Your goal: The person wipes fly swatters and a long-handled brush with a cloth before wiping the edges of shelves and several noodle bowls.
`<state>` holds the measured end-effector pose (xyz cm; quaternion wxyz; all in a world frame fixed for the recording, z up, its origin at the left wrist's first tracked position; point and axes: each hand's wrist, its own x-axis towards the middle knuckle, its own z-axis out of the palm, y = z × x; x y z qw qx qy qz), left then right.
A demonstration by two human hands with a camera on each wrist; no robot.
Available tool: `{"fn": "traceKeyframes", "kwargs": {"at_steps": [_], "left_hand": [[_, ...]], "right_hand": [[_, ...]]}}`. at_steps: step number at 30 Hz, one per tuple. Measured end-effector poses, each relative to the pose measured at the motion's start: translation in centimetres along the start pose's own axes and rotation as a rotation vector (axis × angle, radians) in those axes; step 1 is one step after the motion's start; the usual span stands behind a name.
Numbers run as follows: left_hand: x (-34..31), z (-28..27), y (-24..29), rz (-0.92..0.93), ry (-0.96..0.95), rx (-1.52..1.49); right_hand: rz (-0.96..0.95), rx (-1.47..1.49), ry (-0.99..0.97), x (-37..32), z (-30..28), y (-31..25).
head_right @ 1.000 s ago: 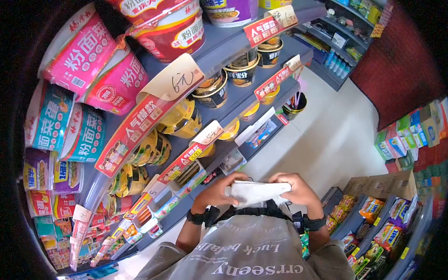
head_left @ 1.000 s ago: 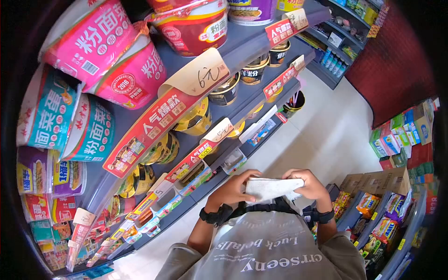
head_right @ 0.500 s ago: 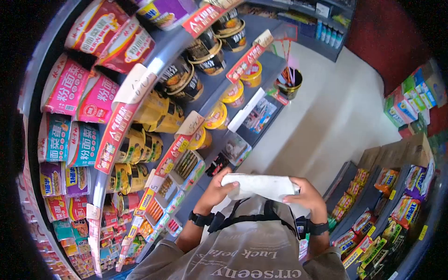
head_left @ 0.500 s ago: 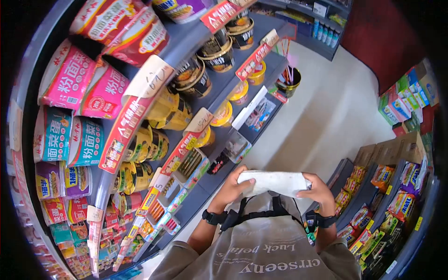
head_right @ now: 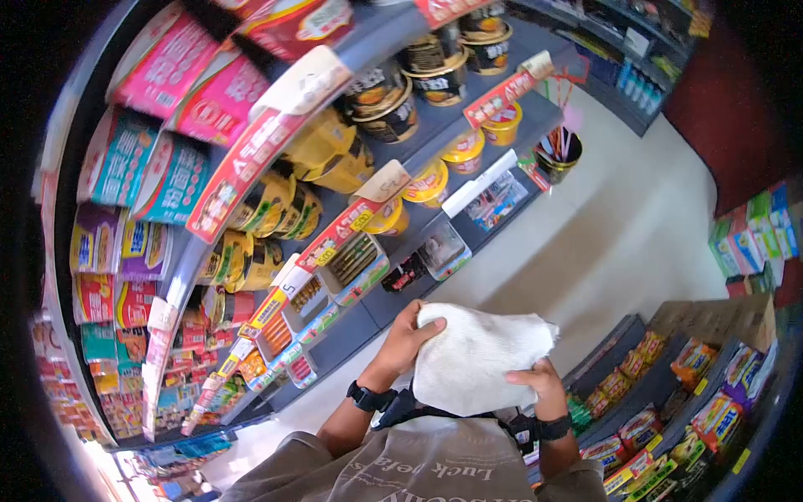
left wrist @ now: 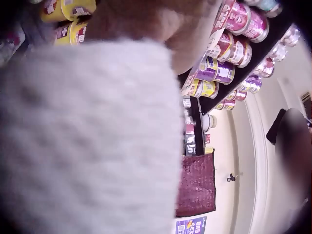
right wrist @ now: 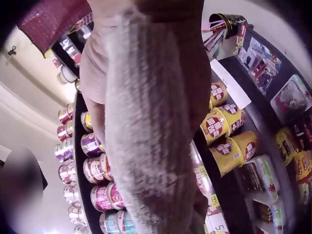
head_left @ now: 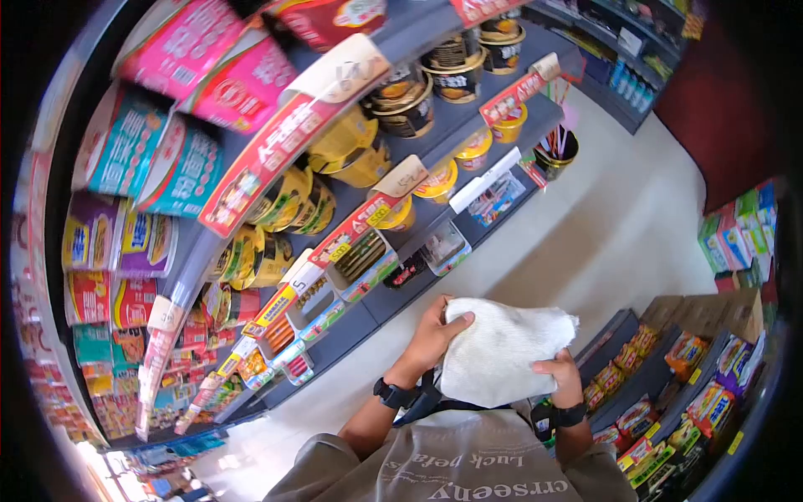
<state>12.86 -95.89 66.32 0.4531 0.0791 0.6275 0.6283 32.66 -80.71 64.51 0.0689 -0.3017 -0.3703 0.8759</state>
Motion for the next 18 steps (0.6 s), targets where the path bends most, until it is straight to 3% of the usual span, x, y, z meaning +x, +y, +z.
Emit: {"fn": "traceKeyframes", "kwargs": {"at_steps": [3, 5, 7, 9, 11, 15, 18], "left_hand": [[-1.0, -1.5, -0.3, -0.032, 0.062, -0.036], [-1.1, -4.3, -2.0, 0.169, 0.008, -0.113], [-2.6, -7.3, -1.3, 0.268, 0.091, -0.102], [-5.1, -10.7, 0.0, 0.417, 0.214, 0.126], [-8.7, -14.3, 2.1, 0.504, 0.337, 0.388], [-16.5, -22.2, 5.9, 0.800, 0.586, 0.597], [-21.5, -28.0, 8.2, 0.901, 0.872, 0.590]], "right_hand": [[0.008, 0.190, 0.159, -1.3, 0.2, 1.7], [-0.057, 0.181, 0.263, -0.6, -1.5, 4.7], [-0.179, 0.303, 0.160, 0.4, 2.0, 4.3], [-0.246, 0.362, 0.086, 1.5, 0.9, 7.2], [-0.259, 0.519, 0.010, 1.3, 5.3, 6.7], [-0.352, 0.590, 0.003, 2.2, 11.6, 9.9], [-0.379, 0.708, -0.045, 2.7, 17.2, 12.9]]}}
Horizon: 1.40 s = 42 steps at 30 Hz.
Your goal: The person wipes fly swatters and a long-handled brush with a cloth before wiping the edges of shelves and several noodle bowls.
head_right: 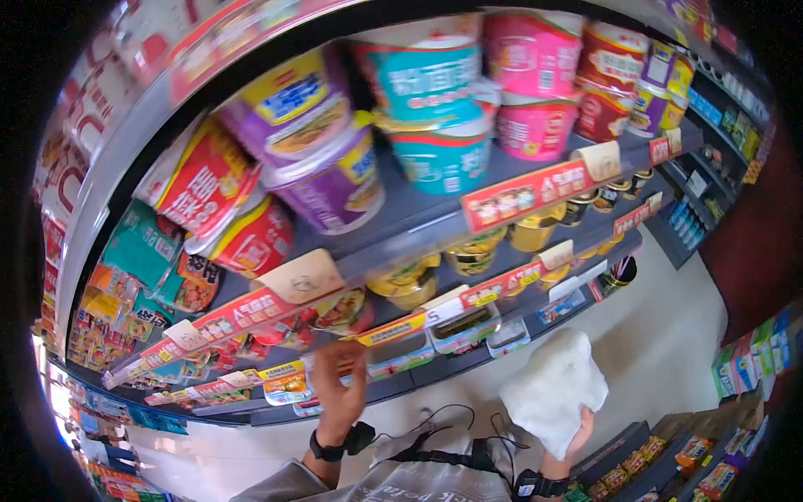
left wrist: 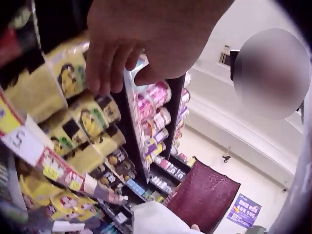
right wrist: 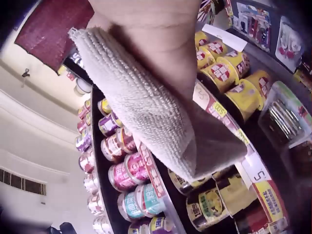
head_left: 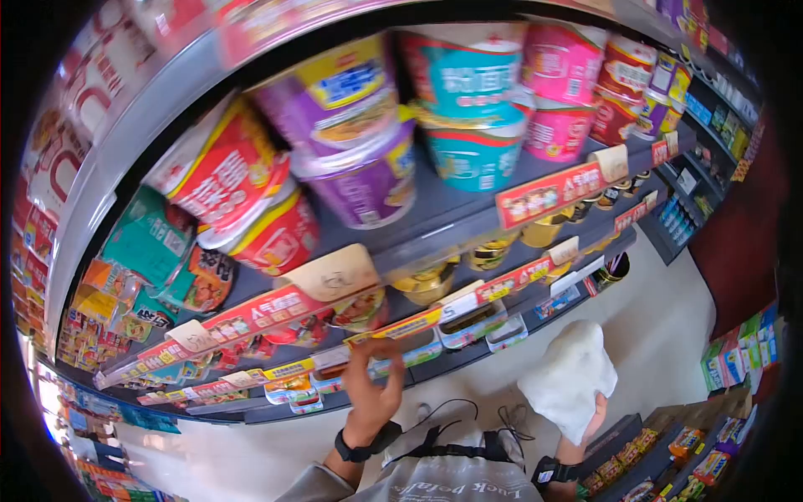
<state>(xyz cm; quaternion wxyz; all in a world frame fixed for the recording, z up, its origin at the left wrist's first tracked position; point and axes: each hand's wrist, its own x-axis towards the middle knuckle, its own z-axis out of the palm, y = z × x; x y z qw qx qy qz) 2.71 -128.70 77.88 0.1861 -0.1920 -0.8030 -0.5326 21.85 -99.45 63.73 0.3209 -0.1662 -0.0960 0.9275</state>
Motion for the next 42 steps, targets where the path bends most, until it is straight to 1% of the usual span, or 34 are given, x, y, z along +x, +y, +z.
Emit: {"fn": "traceKeyframes", "kwargs": {"at_steps": [1, 2, 3, 6, 9, 12, 13, 15, 16, 18, 21, 22, 23, 26, 31, 33, 37, 38, 41, 42], "left_hand": [[0.7, -2.1, -0.1, -0.029, 0.100, 0.035], [2.0, -4.2, -0.1, 0.132, 0.171, 0.085], [3.3, -5.8, -0.1, 0.159, 0.251, 0.087], [6.8, -9.3, 0.7, 0.249, 0.457, 0.096], [11.3, -11.2, 3.0, 0.278, 0.526, 0.063], [15.2, -11.6, 5.3, 0.255, 0.555, -0.034], [16.2, -11.6, 5.5, 0.223, 0.558, 0.059], [17.9, -11.7, 6.2, 0.201, 0.553, 0.118], [18.7, -11.8, 6.4, 0.219, 0.563, 0.089], [19.8, -11.8, 6.3, 0.248, 0.574, 0.033], [20.6, -11.9, 6.3, 0.237, 0.581, 0.096], [20.8, -11.8, 6.1, 0.191, 0.574, 0.096], [20.9, -11.8, 6.2, 0.200, 0.597, 0.109], [20.9, -11.6, 6.3, 0.205, 0.649, 0.108], [21.0, -11.9, 6.1, 0.172, 0.668, 0.016], [21.1, -11.9, 6.0, 0.199, 0.684, 0.010], [21.3, -12.0, 5.5, 0.235, 0.669, -0.027], [21.5, -12.1, 5.3, 0.328, 0.698, 0.022], [21.5, -12.5, 5.6, 0.280, 0.611, -0.145], [21.4, -12.5, 5.5, 0.285, 0.601, -0.144]], "right_hand": [[0.007, -0.002, -0.014, -0.9, 0.7, 1.7], [0.016, -0.005, -0.031, -1.5, 1.5, 3.3], [0.024, -0.007, -0.053, -1.7, 2.3, 4.8], [0.058, 0.037, -0.035, -3.9, 4.4, 8.2], [0.019, -0.029, -0.089, -5.1, 4.9, 10.4], [0.016, -0.002, -0.077, -5.8, 5.0, 11.7], [-0.001, -0.020, -0.106, -6.0, 5.1, 12.0], [-0.043, -0.053, -0.158, -6.4, 5.3, 12.6], [-0.067, -0.077, -0.171, -6.6, 5.2, 12.8], [-0.114, -0.128, -0.186, -7.1, 5.0, 13.2], [-0.158, -0.189, -0.157, -7.6, 4.9, 13.4], [-0.162, -0.198, -0.150, -7.7, 4.9, 13.4], [-0.164, -0.208, -0.142, -7.8, 5.0, 13.4], [-0.150, -0.216, -0.136, -7.3, 4.1, 13.3], [-0.087, -0.211, -0.183, -7.7, 6.7, 14.1], [-0.071, -0.233, -0.231, -7.3, 7.4, 14.2], [-0.062, -0.203, -0.222, -6.2, 6.7, 14.4], [-0.058, -0.201, -0.212, -5.8, 6.3, 14.3], [-0.004, -0.167, -0.198, -6.0, 6.8, 14.3], [0.019, -0.150, -0.204, -5.9, 7.2, 14.3]]}}
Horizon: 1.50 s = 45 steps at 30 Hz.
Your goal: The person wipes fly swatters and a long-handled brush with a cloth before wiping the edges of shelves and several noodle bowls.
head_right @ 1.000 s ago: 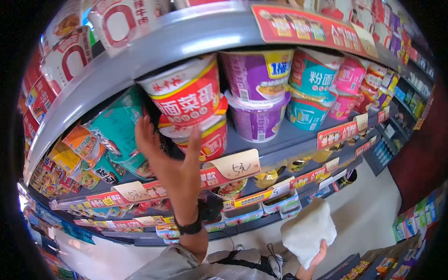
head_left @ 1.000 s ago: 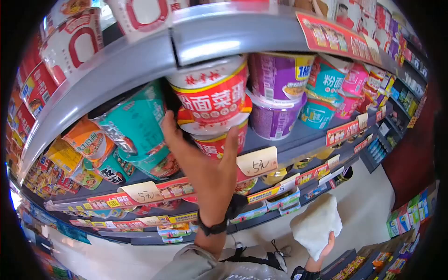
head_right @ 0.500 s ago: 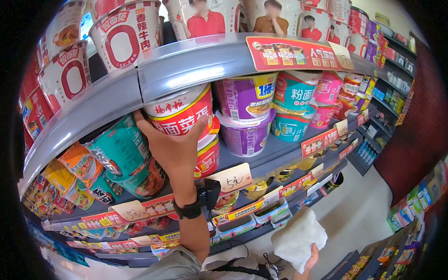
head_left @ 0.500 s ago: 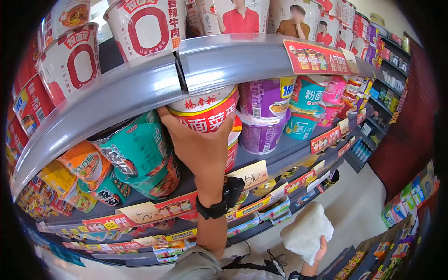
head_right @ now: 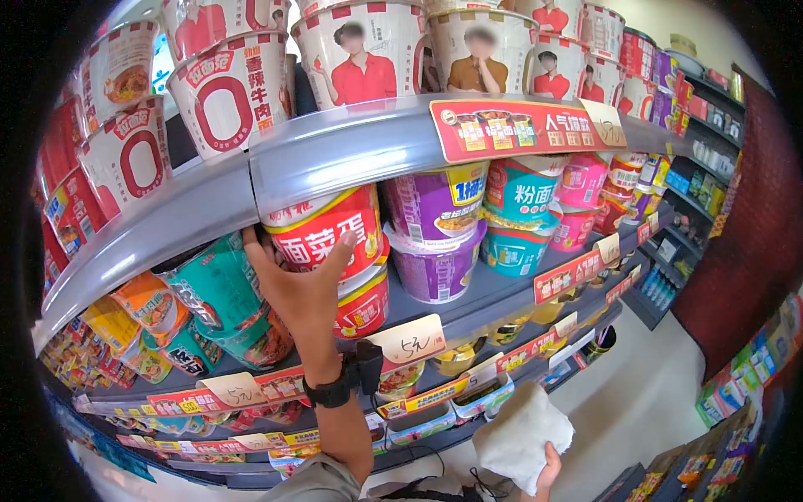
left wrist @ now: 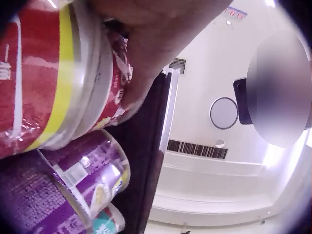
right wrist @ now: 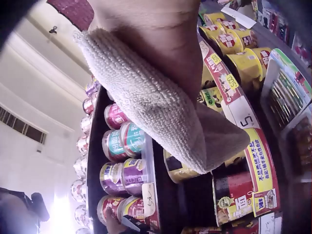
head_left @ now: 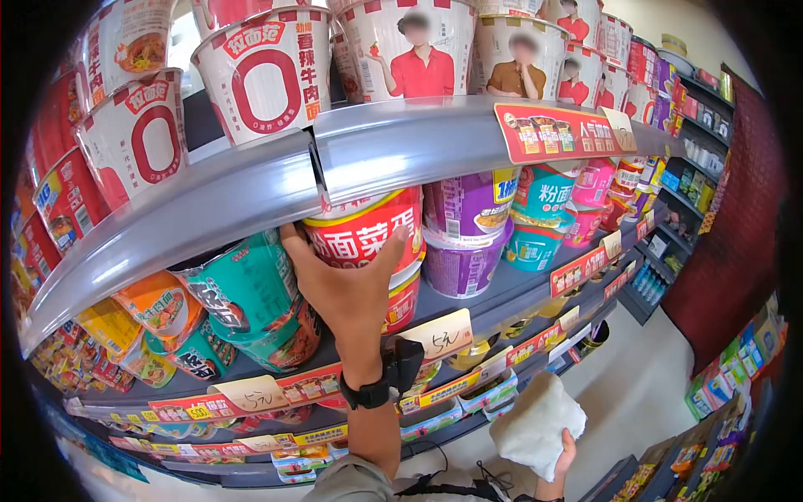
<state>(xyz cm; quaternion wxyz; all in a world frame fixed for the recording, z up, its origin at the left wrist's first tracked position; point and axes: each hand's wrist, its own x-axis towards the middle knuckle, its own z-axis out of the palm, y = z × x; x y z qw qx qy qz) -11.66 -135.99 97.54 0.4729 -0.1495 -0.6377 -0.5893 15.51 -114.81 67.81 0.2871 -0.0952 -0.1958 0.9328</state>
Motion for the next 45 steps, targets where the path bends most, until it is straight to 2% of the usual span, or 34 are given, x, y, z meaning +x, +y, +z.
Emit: {"fn": "traceKeyframes", "kwargs": {"at_steps": [5, 6, 9, 14, 17, 19, 21, 24, 25, 26, 27, 29, 30, 33, 35, 36, 39, 40, 43, 45], "left_hand": [[-1.0, -1.0, -0.7, 0.059, -0.060, -0.076], [-1.2, -1.2, -0.3, -0.043, -0.072, -0.181], [-1.6, -1.4, -0.1, 0.012, -0.091, -0.266], [-2.5, -2.6, 1.6, -0.034, -0.141, -0.235], [-3.5, -3.7, 1.6, 0.107, -0.177, -0.172], [-5.4, -4.3, 1.8, 0.085, -0.208, -0.292], [-8.2, -5.3, 2.5, -0.077, -0.324, -0.522], [-14.1, -6.0, -0.4, 0.030, -0.449, -0.453], [-15.1, -5.9, -0.4, 0.117, -0.542, -0.523], [-15.9, -5.8, -0.1, 0.197, -0.641, -0.598], [-17.7, -5.9, -0.6, 0.140, -0.776, -0.686], [-21.9, -7.6, -2.5, -0.245, -1.141, -0.852], [-23.0, -7.9, -2.7, -0.361, -1.234, -0.864], [-23.7, -8.3, -2.1, -0.498, -1.322, -0.747], [-24.0, -8.3, -1.9, -0.565, -1.344, -0.655], [-24.1, -7.8, -1.6, -0.569, -1.341, -0.660], [-23.7, -5.9, 1.0, -0.462, -1.275, -0.754], [-23.6, -5.0, 2.2, -0.399, -1.237, -0.794], [-25.4, -3.6, 2.7, -0.069, -1.150, -0.643], [-26.0, -2.3, 3.6, 0.180, -1.089, -0.546]], "right_hand": [[0.010, -0.026, -0.030, 0.1, 0.2, 0.1], [0.008, -0.029, -0.033, 0.0, 0.1, 0.1], [0.033, -0.014, -0.032, -0.1, 0.0, 0.1], [0.022, -0.033, -0.032, -0.8, 0.7, 0.4], [0.006, -0.032, -0.038, -1.1, 1.1, 0.3], [-0.044, -0.063, -0.033, -1.1, 1.4, -0.6], [-0.135, -0.110, 0.002, -0.9, 2.3, -1.7], [-0.328, -0.513, 0.042, -2.3, 7.1, -3.9], [-0.407, -0.660, 0.079, -3.0, 8.1, -4.1], [-0.372, -0.699, 0.125, -4.1, 8.1, -4.0], [-0.339, -0.733, 0.166, -5.1, 8.1, -3.8], [-0.429, -0.528, -0.006, -6.6, 12.4, -2.4], [-0.557, -0.710, 0.017, -7.5, 13.8, -2.1], [-0.622, -0.828, 0.006, -8.4, 14.0, -1.8], [-0.443, -0.636, 0.075, -8.3, 13.0, -1.7], [-0.424, -0.610, 0.118, -8.3, 12.6, -1.7], [-0.480, -0.816, 0.136, -7.5, 11.9, -2.8], [-0.450, -1.057, 0.151, -7.1, 10.8, -3.5], [-0.160, -1.406, 0.244, -6.3, 11.4, -6.0], [-0.179, -1.425, 0.164, -6.0, 11.4, -6.7]]}}
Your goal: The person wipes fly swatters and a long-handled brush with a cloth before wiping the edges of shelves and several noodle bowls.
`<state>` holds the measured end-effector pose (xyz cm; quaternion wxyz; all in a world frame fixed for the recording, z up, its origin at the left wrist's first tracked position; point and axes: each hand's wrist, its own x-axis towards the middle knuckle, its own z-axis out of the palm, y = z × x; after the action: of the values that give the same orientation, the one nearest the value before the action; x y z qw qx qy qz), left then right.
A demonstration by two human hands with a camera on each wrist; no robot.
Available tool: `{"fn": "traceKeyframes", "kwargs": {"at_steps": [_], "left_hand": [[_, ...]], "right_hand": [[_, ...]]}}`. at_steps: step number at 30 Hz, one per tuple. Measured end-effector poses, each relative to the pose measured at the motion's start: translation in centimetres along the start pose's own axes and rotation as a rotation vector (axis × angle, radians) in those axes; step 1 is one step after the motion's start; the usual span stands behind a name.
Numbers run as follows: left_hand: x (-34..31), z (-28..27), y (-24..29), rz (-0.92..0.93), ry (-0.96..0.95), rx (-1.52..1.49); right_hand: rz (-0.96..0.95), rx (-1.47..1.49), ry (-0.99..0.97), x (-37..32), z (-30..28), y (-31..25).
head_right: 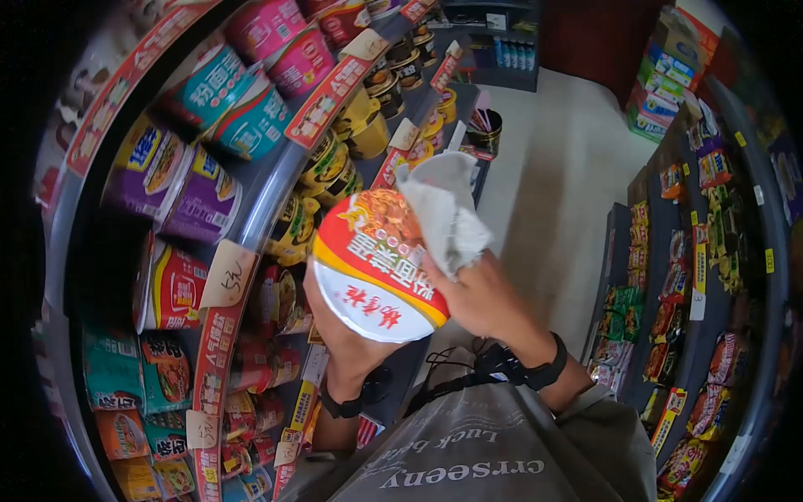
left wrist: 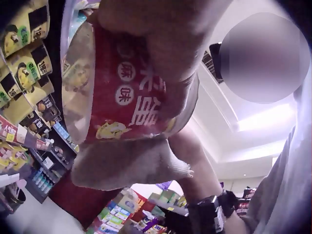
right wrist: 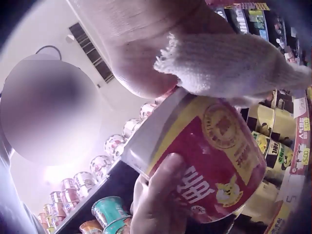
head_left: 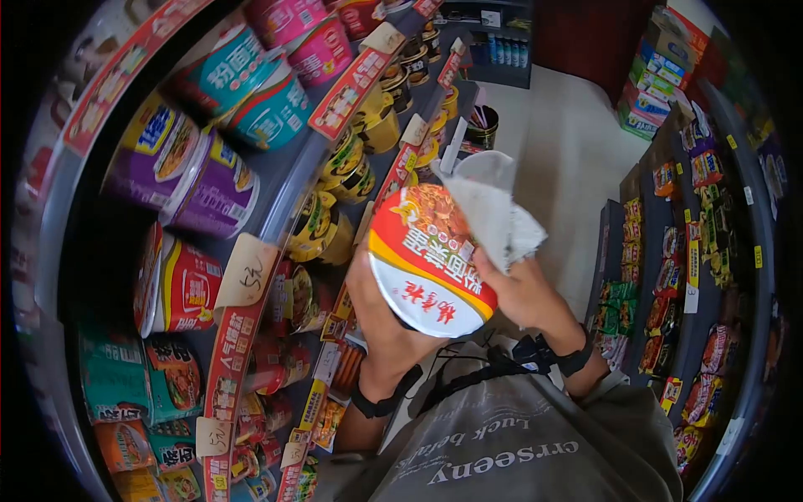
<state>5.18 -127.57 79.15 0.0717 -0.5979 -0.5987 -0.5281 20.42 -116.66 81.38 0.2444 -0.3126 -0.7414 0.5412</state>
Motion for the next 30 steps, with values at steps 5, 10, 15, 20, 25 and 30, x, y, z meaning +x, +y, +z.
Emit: {"fn": "traceKeyframes", "kwargs": {"at_steps": [5, 10, 15, 20, 25, 30], "left_hand": [[1.5, 3.0, 0.6, 0.124, -0.149, 0.253], [2.3, 4.6, 1.7, -0.034, -0.068, 0.161], [0.1, 8.4, 5.6, -0.011, -0.308, 0.113], [-1.5, 9.9, 4.2, -0.185, -0.267, -0.054], [0.7, 8.1, 5.3, -0.140, -0.145, 0.057], [-1.7, 10.5, 7.3, -0.062, -0.317, 0.003]], "right_hand": [[-0.418, -0.072, -0.108, -1.5, -1.6, -1.1], [-0.512, -0.168, -0.352, -3.9, -7.0, 0.9], [-0.403, -0.161, -0.076, -3.0, -8.3, 5.7], [-0.578, -0.054, -0.445, -4.0, -9.0, 2.9], [-0.446, -0.055, -0.366, -4.7, -11.4, 6.4], [-0.492, -0.244, -0.118, -3.2, -10.2, 5.0]]}}
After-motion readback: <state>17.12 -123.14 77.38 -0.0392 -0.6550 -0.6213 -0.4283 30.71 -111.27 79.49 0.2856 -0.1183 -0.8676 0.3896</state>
